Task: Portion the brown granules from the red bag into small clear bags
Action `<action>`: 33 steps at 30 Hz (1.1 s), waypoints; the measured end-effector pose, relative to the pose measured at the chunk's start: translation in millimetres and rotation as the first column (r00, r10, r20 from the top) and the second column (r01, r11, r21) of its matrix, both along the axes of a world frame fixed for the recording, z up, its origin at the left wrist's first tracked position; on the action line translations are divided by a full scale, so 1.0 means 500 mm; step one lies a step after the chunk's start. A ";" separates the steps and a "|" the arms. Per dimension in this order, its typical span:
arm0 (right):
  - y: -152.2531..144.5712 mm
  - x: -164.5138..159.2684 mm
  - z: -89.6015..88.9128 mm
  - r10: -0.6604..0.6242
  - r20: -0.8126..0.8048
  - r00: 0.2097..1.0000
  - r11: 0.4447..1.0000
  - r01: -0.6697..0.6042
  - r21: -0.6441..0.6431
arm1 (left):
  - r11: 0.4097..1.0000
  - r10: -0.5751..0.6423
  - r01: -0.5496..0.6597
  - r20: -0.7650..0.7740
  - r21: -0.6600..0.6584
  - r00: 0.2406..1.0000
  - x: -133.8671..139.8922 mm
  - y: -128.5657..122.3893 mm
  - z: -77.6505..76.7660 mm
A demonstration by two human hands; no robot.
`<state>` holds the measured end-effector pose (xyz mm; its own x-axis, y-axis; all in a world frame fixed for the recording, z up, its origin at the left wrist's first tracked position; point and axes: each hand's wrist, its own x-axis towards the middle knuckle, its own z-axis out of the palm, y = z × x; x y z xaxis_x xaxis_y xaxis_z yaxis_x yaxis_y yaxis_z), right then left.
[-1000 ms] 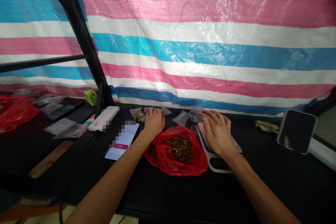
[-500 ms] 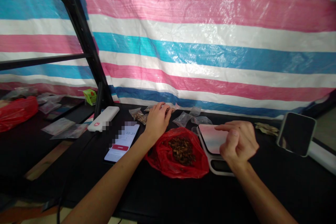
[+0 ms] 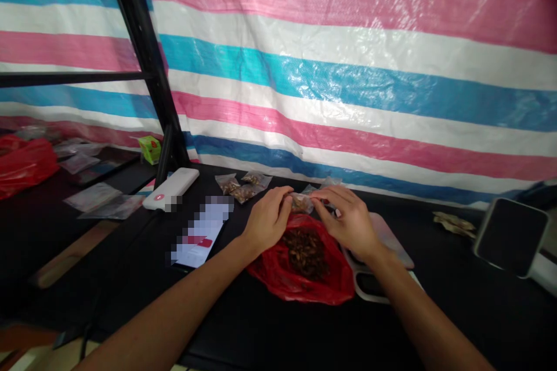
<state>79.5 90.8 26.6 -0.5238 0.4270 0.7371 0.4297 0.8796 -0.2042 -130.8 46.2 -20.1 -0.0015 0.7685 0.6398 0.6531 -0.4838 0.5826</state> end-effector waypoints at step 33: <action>-0.011 0.037 -0.011 -0.295 -0.270 0.917 0.935 0.335 0.114 | 0.953 -0.283 0.277 -0.034 -0.120 0.959 0.062 -0.052 0.014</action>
